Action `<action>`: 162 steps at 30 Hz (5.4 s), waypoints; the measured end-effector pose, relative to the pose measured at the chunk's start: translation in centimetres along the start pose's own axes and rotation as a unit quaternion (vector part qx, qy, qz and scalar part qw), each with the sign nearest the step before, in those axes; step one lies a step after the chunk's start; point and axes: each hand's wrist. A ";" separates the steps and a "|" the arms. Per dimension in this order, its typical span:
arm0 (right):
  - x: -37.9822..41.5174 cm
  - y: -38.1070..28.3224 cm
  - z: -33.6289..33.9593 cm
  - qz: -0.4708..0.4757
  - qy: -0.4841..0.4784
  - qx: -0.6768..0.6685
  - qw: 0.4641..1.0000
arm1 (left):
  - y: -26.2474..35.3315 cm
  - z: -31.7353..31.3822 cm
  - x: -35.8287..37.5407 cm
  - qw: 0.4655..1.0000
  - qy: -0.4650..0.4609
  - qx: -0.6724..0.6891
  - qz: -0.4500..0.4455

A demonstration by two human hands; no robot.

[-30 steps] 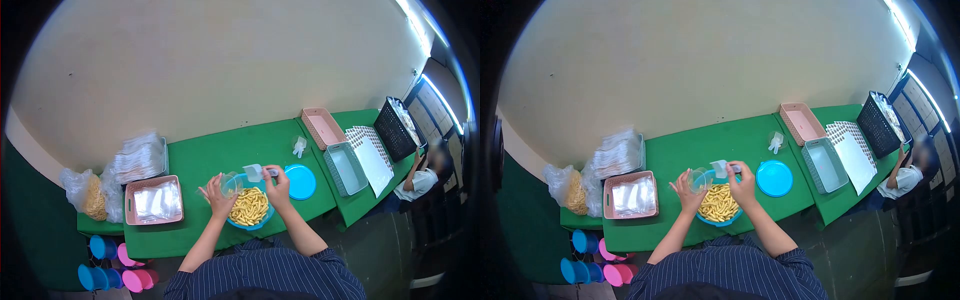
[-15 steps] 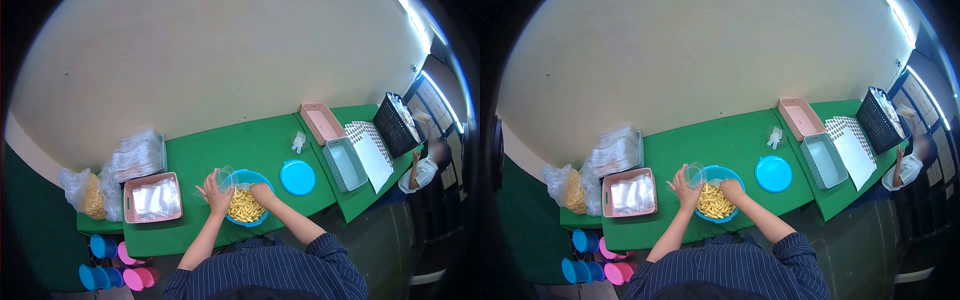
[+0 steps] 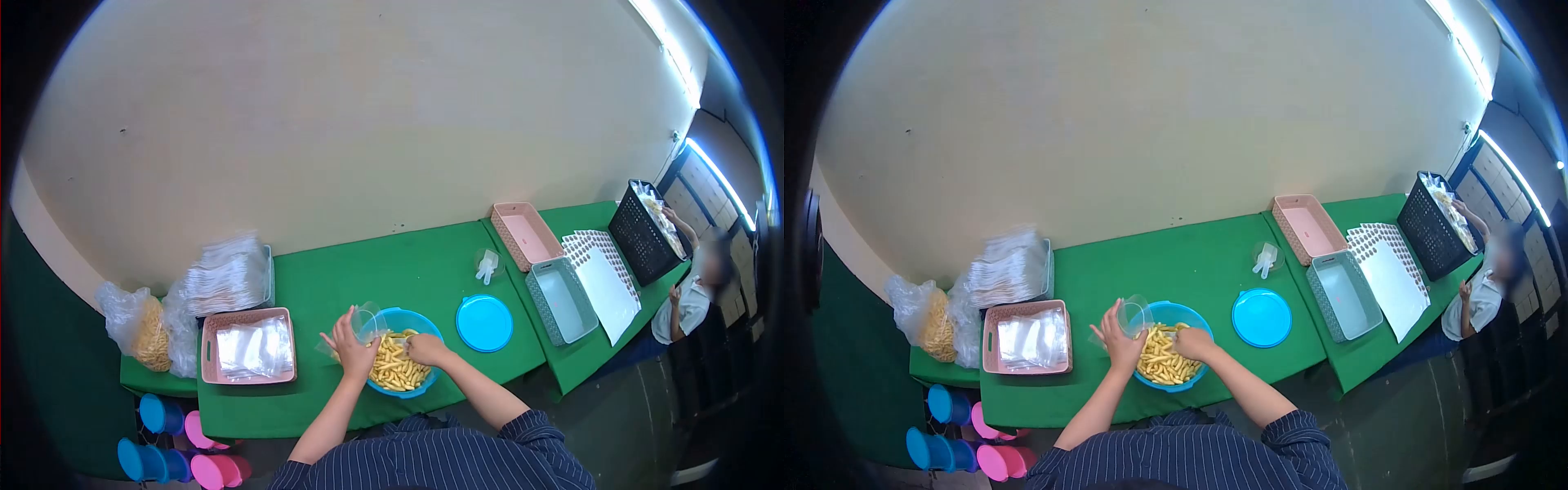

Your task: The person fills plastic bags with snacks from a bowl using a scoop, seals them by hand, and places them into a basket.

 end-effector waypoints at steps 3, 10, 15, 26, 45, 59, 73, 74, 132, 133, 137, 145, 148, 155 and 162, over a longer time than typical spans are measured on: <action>-0.5 -0.7 -2.8 -0.060 -0.012 -0.105 0.993 | -0.1 0.0 0.2 1.000 0.006 -0.002 0.002; -1.4 0.0 -4.6 -0.163 -0.037 -0.360 0.918 | -0.1 -0.1 0.2 1.000 0.018 -0.003 0.000; -3.2 0.9 -6.2 -0.181 -0.006 -0.836 0.519 | -0.1 -0.1 0.2 1.000 0.019 -0.004 -0.001; 0.2 0.2 -5.8 -0.190 0.030 -0.841 0.505 | -0.6 -0.5 0.4 0.999 0.034 -0.002 -0.004; 6.4 0.6 1.3 -0.143 0.106 -0.875 0.450 | -0.1 -0.1 0.3 0.999 -0.001 -0.050 -0.005; 3.9 -5.8 4.6 0.048 0.202 -0.602 0.771 | 0.1 0.3 0.3 0.995 0.008 -0.020 -0.099; 6.5 -4.6 8.6 0.175 0.291 -0.562 0.755 | 0.1 0.0 0.5 0.997 0.023 0.010 -0.067; 6.5 -4.1 8.6 0.142 0.293 -0.580 0.747 | 0.2 0.1 0.5 0.998 0.023 0.010 -0.061; 3.9 -1.6 3.6 0.059 0.066 0.027 0.996 | 0.1 0.0 4.6 0.971 0.188 0.119 0.084; 4.2 -1.8 4.4 0.061 0.023 0.036 0.997 | 0.0 -0.8 4.9 0.971 0.191 0.118 0.084; 2.3 -1.2 1.7 0.013 0.097 0.021 0.995 | -0.8 -2.2 5.2 0.981 0.182 0.037 0.059; 2.1 -0.7 1.3 0.095 0.009 0.021 0.995 | -0.5 -1.9 5.0 0.981 0.175 0.020 0.081; 1.2 -1.4 -0.6 0.108 0.014 0.017 0.994 | -0.1 -1.5 4.4 0.981 0.171 0.018 0.087; 2.2 -1.5 1.8 0.160 -0.081 0.082 0.980 | -0.3 -1.1 4.4 0.979 0.187 -0.002 0.081; 1.1 -2.3 1.3 0.118 -0.111 0.105 0.981 | 0.0 -0.6 3.9 0.983 0.157 -0.049 0.087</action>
Point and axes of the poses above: each hand's wrist, its own x-axis away from the middle knuckle, its own z-axis out of the back of the hand, y = z × x, and after that the axes turned 10 degrees about -z, right-handed
